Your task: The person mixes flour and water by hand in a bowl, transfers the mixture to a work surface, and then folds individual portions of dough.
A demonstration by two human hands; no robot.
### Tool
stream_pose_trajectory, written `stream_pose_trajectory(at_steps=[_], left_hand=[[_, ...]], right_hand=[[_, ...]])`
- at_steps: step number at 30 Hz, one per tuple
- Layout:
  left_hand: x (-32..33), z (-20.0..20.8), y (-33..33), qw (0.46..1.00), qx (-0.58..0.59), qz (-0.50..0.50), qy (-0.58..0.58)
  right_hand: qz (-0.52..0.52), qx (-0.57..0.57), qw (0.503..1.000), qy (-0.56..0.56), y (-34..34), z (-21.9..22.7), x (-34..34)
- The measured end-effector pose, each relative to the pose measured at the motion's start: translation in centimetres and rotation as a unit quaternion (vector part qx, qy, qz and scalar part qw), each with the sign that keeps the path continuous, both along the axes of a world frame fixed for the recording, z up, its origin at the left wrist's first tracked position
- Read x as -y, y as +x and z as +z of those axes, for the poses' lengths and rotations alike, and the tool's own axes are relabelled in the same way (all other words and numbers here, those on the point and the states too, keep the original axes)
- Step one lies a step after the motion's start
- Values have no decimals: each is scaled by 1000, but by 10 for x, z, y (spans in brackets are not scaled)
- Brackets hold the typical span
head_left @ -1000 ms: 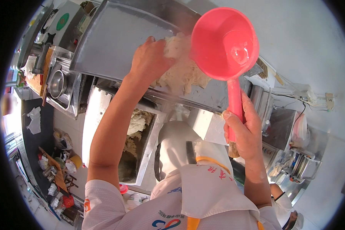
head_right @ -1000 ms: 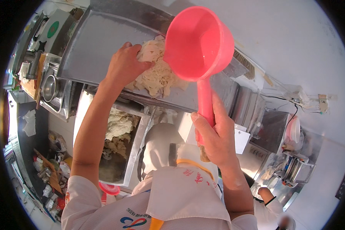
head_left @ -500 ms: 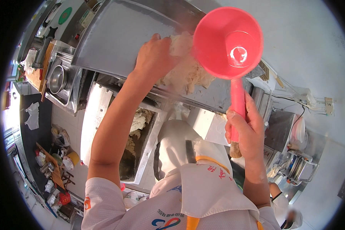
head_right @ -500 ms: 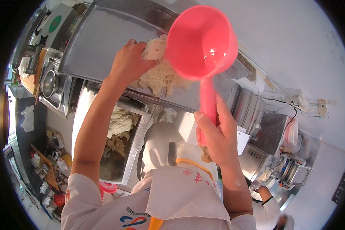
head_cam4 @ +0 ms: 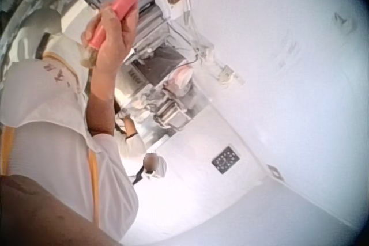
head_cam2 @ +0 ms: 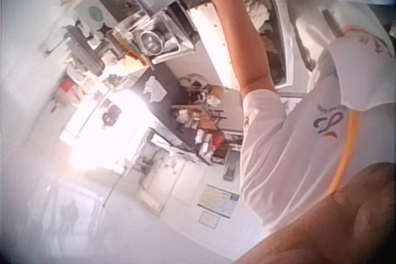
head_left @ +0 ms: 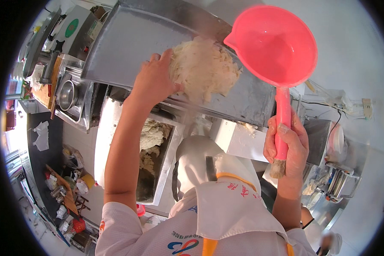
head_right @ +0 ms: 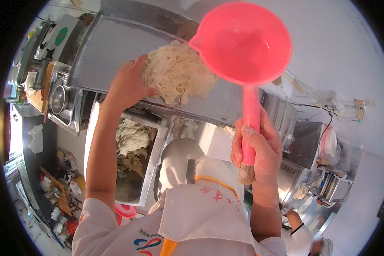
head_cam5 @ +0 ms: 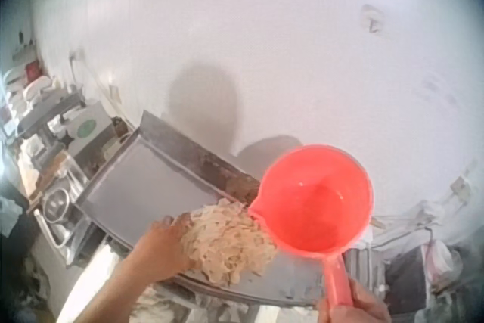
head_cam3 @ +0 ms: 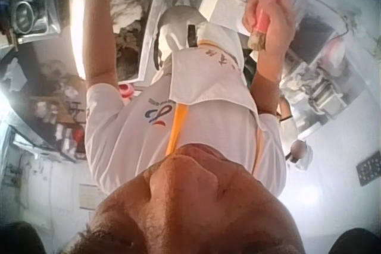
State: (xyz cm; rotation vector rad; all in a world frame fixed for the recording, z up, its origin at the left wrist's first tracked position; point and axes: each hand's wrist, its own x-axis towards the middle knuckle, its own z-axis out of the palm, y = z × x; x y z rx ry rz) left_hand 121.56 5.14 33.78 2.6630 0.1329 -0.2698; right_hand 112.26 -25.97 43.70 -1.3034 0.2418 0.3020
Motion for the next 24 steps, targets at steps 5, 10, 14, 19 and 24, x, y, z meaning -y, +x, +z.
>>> stream_pose_trajectory(at_steps=[5, 10, 14, 19, 24], left_hand=[[12, -28, 4, 998, 52, -19, 14], [29, -8, 5, 986, 120, 47, -103], [60, -5, 9, 974, 201, 42, -96], [91, -13, 4, 981, 183, 12, -62], [114, -34, 1, 985, 172, 15, -8]], right_hand=[[9, -8, 1000, 11, -12, -4, 31], [7, -4, 1000, 24, -24, -4, 61], [20, -3, 999, 43, -30, -3, 85], [36, 19, 996, 74, -36, -7, 125], [64, 31, 995, 71, -50, -17, 166]])
